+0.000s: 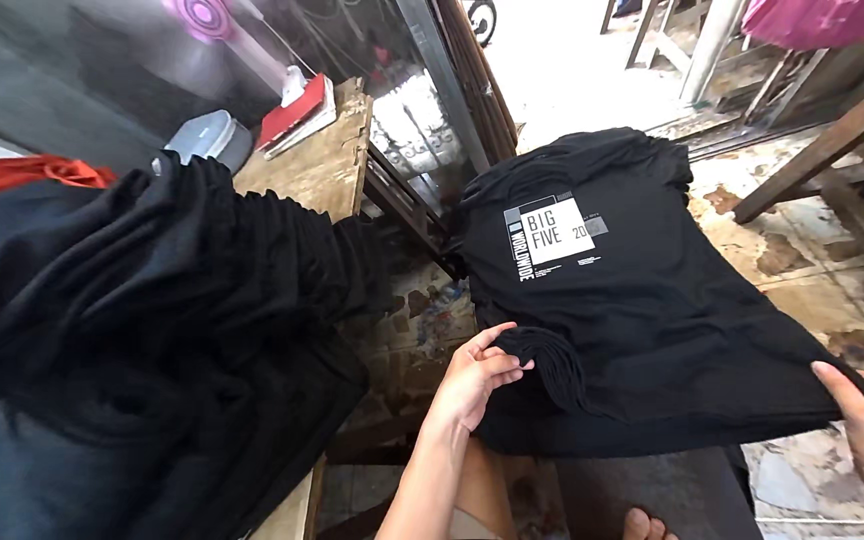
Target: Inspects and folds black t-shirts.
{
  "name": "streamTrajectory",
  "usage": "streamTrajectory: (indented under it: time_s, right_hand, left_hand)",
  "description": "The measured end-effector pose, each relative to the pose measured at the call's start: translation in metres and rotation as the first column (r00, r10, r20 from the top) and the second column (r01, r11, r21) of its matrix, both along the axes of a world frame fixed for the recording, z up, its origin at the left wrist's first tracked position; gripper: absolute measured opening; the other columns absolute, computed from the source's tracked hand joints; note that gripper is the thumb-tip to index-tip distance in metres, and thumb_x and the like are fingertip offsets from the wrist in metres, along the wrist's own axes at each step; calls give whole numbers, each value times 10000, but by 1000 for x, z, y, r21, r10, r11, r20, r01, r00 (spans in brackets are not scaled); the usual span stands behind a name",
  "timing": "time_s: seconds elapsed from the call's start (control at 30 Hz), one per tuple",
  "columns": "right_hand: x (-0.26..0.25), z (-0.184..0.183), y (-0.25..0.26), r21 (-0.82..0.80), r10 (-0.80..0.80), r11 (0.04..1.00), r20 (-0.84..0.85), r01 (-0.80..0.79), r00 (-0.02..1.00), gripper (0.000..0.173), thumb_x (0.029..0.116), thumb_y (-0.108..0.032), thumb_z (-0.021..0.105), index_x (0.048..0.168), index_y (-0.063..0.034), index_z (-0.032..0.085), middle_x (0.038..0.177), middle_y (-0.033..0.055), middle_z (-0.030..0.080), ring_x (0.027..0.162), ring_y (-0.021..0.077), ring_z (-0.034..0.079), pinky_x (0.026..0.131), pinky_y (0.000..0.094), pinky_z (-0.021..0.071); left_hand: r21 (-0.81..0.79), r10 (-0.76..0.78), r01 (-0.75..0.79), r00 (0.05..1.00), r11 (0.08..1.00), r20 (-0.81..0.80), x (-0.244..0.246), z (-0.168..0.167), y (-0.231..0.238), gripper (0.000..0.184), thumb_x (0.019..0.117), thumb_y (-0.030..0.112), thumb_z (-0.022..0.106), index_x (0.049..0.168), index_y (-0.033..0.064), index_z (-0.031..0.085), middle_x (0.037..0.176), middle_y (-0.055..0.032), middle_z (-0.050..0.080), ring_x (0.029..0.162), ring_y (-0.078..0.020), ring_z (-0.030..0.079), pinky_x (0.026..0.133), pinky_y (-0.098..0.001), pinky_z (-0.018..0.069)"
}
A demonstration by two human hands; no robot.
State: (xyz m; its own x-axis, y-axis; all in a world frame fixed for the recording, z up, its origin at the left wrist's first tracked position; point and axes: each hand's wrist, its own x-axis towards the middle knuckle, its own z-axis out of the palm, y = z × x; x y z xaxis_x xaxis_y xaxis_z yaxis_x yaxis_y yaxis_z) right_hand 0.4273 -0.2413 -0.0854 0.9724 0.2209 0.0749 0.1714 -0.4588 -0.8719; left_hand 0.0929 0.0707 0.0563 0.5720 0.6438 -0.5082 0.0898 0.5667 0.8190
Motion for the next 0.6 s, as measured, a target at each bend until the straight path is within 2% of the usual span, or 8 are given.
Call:
streamTrajectory:
  time_s: [0.13,0.2,0.27,0.37,0.4,0.5,0.57,0.6]
  right_hand:
    - [-4,35,10,129,-29,991,-112,43,993,383,890,-350,781,927,7,649,864,25,626,777,36,586,768,295,529]
    - [-4,62,18,177,-71,979,-169,101,983,337,913,-309,759,930,2,631,856,1,605,770,25,578,779,284,533]
    - [2,84,22,243,-88,961,-196,135,977,296,925,-261,756,972,3,631,869,-6,613,772,19,586,787,265,541]
    - [35,83,16,327,-9,942,-191,72,981,329,883,-319,804,1048,-74,659,902,-27,682,808,49,677,787,275,598]
    - [42,85,17,334,-3,940,-194,69,981,349,868,-337,819,1056,-90,660,913,-29,682,821,58,680,793,285,598]
    - [53,98,27,274,-27,960,-127,61,992,421,804,-415,859,995,-90,672,890,-15,676,793,68,660,758,315,589]
    - [46,114,33,157,23,987,-24,-19,999,447,851,-392,815,1028,-8,667,961,63,668,855,98,640,818,351,564]
    - [42,120,34,76,69,995,31,-71,997,430,872,-337,802,1034,37,662,1027,129,676,929,158,647,876,408,551]
  left_hand:
    - [-23,56,-56,998,998,-13,-10,0,-3,369,1026,221,404,1208,-12,624,901,-194,717,835,-282,731,798,-418,612]
    - [109,32,-2,961,994,-276,-12,6,-5,214,1044,184,508,1021,15,639,904,-141,686,830,-240,695,758,-405,599]
    - [368,58,97,920,925,-388,-19,13,-12,69,928,62,692,910,81,628,861,-84,672,811,-195,658,726,-382,557]
    - [464,70,-37,996,885,-53,-35,25,-19,556,953,42,643,1466,123,445,1149,-136,715,1007,-248,721,882,-437,615]
    - [410,119,-93,992,907,-38,-39,15,-24,565,991,66,605,1520,117,413,1210,-158,693,1040,-275,715,903,-464,611]
    - [381,161,102,785,919,-598,-52,-67,-56,354,1015,325,638,1174,11,673,1063,-158,699,980,-265,682,870,-474,568]
    - [183,-10,260,601,948,-799,-53,-107,-83,480,1014,411,604,1246,-4,670,1182,-221,682,1111,-323,665,969,-533,526]
    - [108,-39,198,617,974,-786,-51,-117,-96,492,1036,373,587,1334,-18,607,1242,-223,662,1116,-292,678,961,-480,557]
